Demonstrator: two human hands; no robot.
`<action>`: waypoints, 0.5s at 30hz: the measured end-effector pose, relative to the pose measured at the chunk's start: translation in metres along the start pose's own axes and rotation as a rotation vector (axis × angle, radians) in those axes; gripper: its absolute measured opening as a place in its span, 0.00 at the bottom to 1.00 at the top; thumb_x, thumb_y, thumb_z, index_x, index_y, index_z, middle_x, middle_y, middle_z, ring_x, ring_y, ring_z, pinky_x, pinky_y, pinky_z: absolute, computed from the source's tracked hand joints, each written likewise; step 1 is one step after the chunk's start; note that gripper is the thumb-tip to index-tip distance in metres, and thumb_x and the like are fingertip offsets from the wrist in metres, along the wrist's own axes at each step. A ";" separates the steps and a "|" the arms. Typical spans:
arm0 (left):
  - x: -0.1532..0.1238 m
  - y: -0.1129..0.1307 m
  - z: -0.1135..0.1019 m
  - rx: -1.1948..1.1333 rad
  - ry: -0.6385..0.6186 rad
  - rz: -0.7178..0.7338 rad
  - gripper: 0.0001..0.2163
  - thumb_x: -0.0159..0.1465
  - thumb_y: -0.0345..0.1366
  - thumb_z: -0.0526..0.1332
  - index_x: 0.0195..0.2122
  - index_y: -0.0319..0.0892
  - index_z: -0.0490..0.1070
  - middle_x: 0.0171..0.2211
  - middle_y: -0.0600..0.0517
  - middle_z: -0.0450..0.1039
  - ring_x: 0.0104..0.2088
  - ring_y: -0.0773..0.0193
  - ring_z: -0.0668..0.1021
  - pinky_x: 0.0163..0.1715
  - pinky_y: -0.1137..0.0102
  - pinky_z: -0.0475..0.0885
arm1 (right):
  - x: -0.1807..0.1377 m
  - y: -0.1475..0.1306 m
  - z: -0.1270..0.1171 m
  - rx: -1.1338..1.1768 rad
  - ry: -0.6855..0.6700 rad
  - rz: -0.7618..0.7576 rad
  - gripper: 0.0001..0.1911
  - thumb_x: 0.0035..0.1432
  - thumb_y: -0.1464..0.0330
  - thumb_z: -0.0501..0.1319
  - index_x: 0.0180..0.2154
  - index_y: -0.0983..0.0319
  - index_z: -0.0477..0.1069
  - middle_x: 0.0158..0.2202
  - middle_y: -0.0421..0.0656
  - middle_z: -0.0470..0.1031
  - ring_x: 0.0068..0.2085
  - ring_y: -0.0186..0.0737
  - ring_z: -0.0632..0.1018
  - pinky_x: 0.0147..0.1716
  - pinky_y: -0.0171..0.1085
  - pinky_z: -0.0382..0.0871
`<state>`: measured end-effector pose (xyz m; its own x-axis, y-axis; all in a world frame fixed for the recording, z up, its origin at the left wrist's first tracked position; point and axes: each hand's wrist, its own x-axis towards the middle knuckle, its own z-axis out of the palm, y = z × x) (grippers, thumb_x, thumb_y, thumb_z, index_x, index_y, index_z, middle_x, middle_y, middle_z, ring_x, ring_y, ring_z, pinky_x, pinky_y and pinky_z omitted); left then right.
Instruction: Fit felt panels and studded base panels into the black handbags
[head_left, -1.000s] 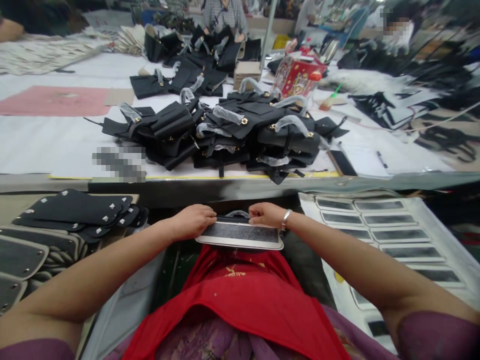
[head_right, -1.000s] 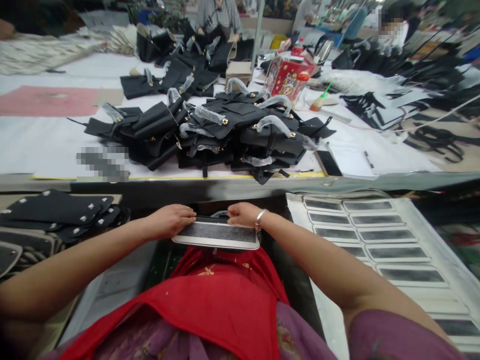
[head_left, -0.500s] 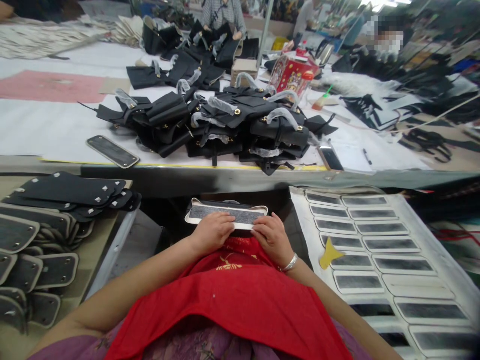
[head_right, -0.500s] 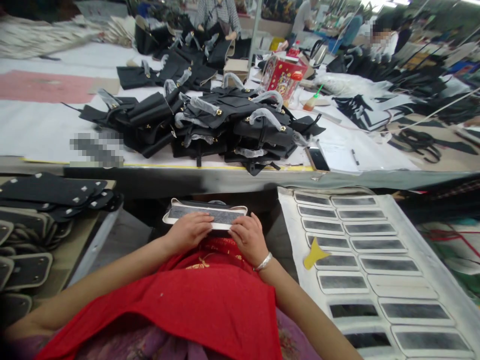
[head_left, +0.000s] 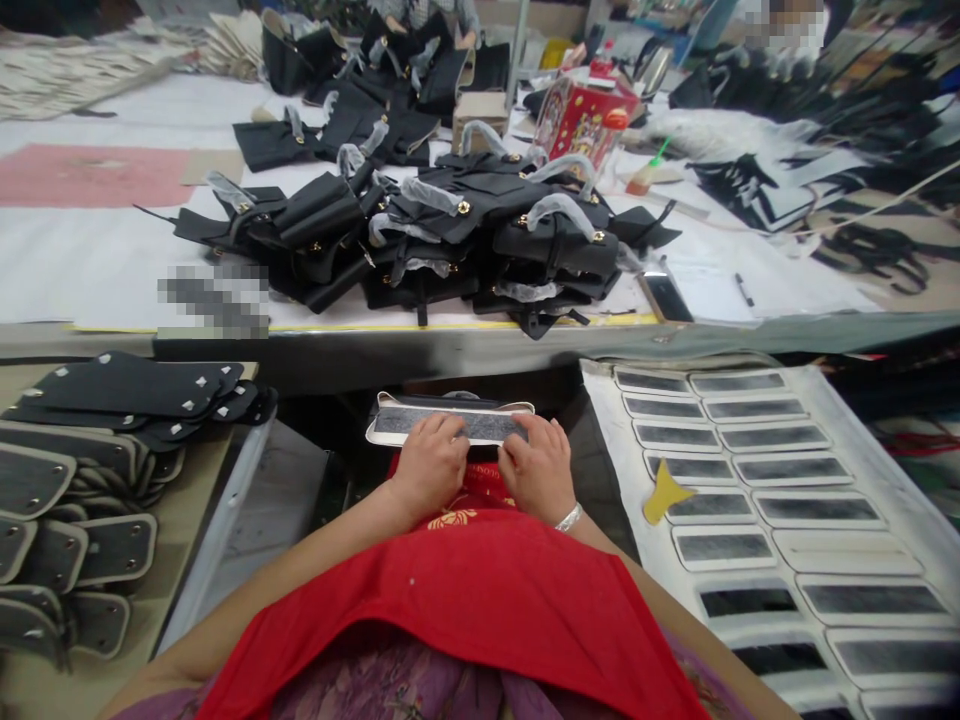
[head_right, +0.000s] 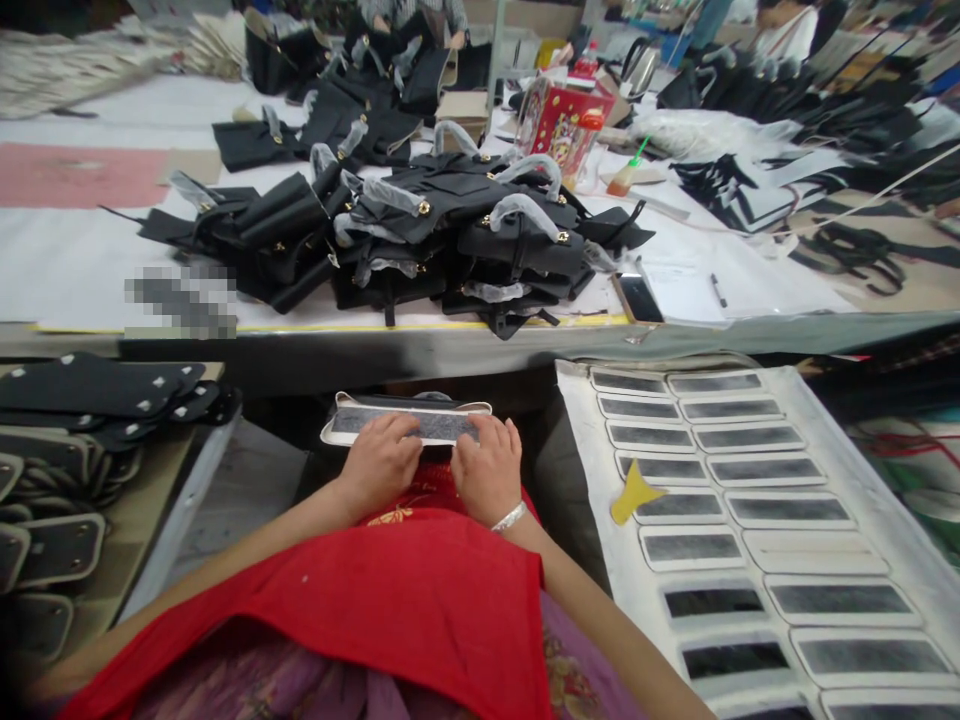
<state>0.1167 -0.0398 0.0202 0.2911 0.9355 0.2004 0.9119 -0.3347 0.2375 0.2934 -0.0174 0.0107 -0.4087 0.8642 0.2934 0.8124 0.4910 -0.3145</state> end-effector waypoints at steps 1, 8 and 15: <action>0.002 -0.001 -0.001 -0.022 -0.046 -0.055 0.08 0.61 0.32 0.54 0.28 0.41 0.71 0.40 0.46 0.70 0.42 0.55 0.69 0.40 0.61 0.65 | -0.001 0.000 0.001 0.016 0.010 0.041 0.02 0.54 0.70 0.58 0.31 0.62 0.69 0.51 0.49 0.65 0.52 0.49 0.63 0.56 0.51 0.49; 0.016 -0.014 -0.002 -0.206 -0.203 -0.203 0.02 0.57 0.34 0.58 0.31 0.42 0.67 0.33 0.50 0.66 0.36 0.60 0.69 0.38 0.66 0.63 | -0.010 0.015 0.013 0.212 0.135 0.474 0.38 0.45 0.58 0.65 0.54 0.69 0.57 0.54 0.58 0.59 0.53 0.52 0.64 0.50 0.46 0.61; 0.021 -0.020 -0.005 -0.230 -0.277 -0.180 0.02 0.56 0.34 0.58 0.28 0.43 0.66 0.31 0.51 0.69 0.35 0.60 0.70 0.37 0.67 0.63 | -0.008 0.014 0.011 0.575 -0.442 0.870 0.25 0.55 0.51 0.56 0.17 0.64 0.66 0.14 0.41 0.63 0.17 0.33 0.66 0.19 0.32 0.56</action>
<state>0.1036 -0.0137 0.0242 0.2286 0.9661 -0.1199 0.8760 -0.1504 0.4582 0.3028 -0.0164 -0.0062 -0.0017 0.8438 -0.5367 0.6270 -0.4172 -0.6579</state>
